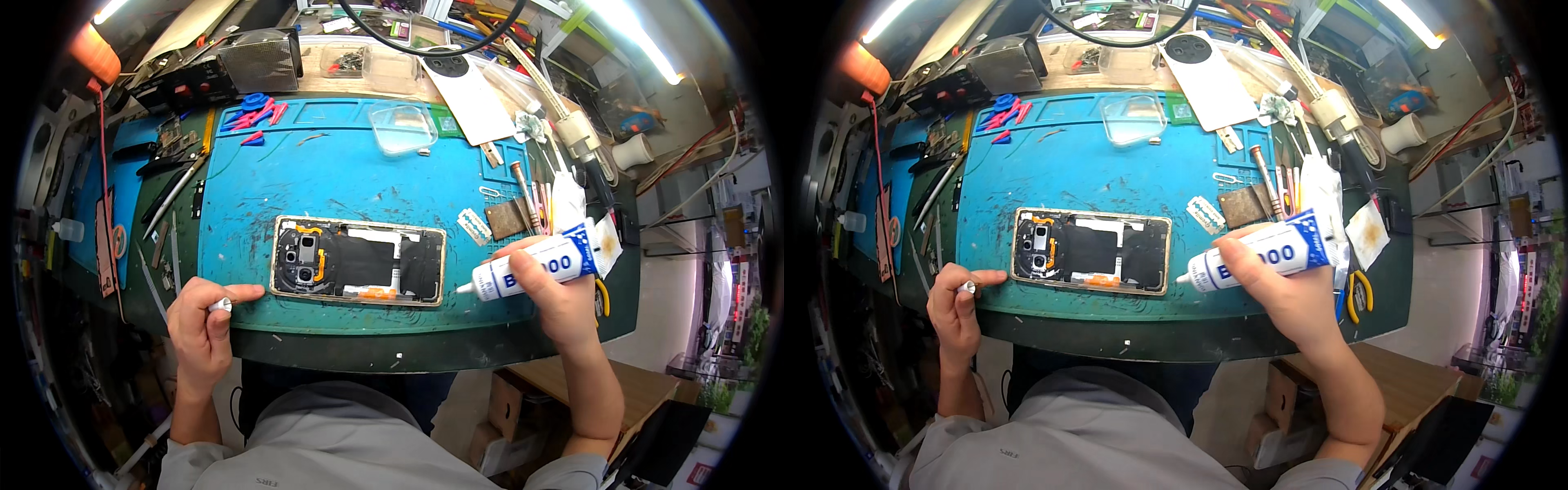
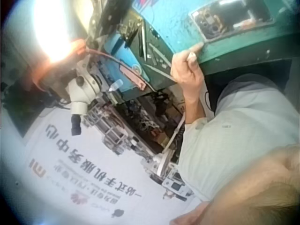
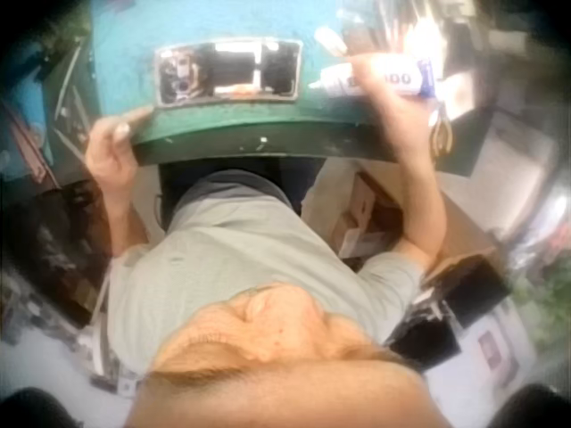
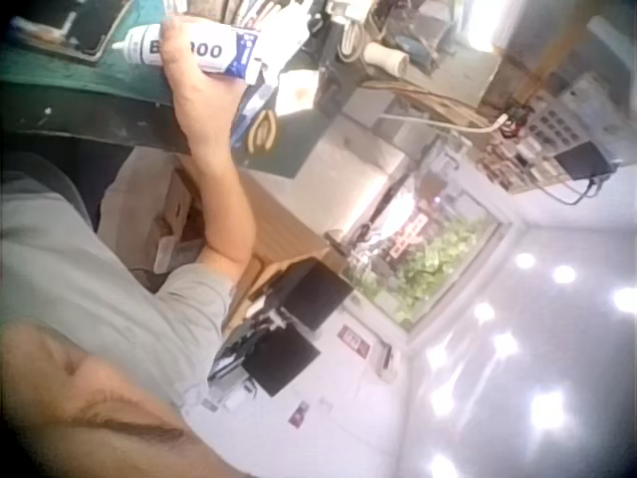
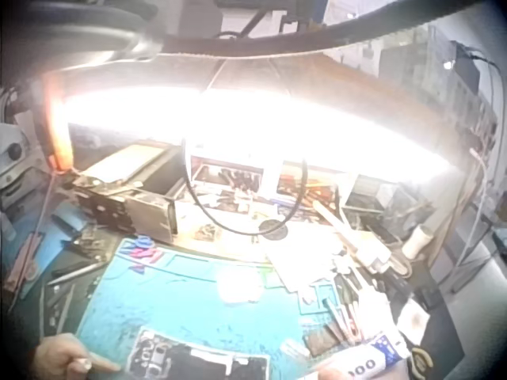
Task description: The person applies adhesive to the frame of a disassembled smartphone, then handles an orange phone case and a white phone, using a screwdriver on the white phone. The person wipes the screen of a black phone with a cloth and uses a heat gun on the device.
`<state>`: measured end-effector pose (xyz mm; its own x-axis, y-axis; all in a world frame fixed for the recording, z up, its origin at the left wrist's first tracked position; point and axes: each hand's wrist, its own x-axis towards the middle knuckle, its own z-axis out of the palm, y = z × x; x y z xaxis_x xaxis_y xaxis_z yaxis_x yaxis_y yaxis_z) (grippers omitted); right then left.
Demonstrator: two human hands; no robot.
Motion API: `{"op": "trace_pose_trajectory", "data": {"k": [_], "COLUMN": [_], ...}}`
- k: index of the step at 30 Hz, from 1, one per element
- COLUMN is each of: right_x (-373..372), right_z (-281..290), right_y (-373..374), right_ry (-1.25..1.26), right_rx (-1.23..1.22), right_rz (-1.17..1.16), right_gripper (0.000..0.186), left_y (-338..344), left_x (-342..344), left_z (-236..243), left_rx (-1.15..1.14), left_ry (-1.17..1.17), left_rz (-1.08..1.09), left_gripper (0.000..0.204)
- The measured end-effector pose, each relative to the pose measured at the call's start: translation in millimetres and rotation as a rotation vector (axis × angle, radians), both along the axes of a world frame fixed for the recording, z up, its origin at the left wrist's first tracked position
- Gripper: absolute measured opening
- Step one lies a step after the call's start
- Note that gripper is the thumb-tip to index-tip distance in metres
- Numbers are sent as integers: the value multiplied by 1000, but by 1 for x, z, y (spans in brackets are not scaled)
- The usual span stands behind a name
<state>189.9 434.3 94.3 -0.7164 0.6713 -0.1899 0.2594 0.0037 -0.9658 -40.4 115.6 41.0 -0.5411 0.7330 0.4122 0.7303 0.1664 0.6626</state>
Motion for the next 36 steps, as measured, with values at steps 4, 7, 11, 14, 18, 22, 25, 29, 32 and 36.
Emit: {"op": "trace_pose_trajectory", "data": {"k": [4,7,11,14,18,22,25,29,32,36], "right_x": [8,26,-1,-26,-50,-62,-66,-67,-67,-64], "right_z": [2,-8,-34,-44,-55,-58,-57,-55,-54,-56], "right_y": [-22,-64,-133,-170,-183,-183,-184,-181,-183,-182], "right_ry": [241,294,371,402,385,328,286,260,252,241], "right_rx": [-45,-10,611,676,944,1084,1106,1100,1099,1100], "right_rz": [-72,-56,246,295,223,198,204,222,225,217], "right_gripper": [31,48,45,50,47,44,44,43,42,41], "left_y": [0,1,0,-4,-9,-10,-12,-11,-13,-13], "left_x": [-1,-2,-5,-5,-7,-9,-10,-9,-11,-11], "left_z": [3,7,0,-7,-7,-7,-10,-9,-11,-10], "left_rx": [20,5,139,195,234,236,235,233,255,261], "left_ry": [51,67,82,77,66,86,109,112,108,98], "left_rz": [-25,-42,-43,-41,-73,-107,-113,-120,-134,-141], "left_gripper": [26,24,20,19,20,25,29,31,29,29]}}
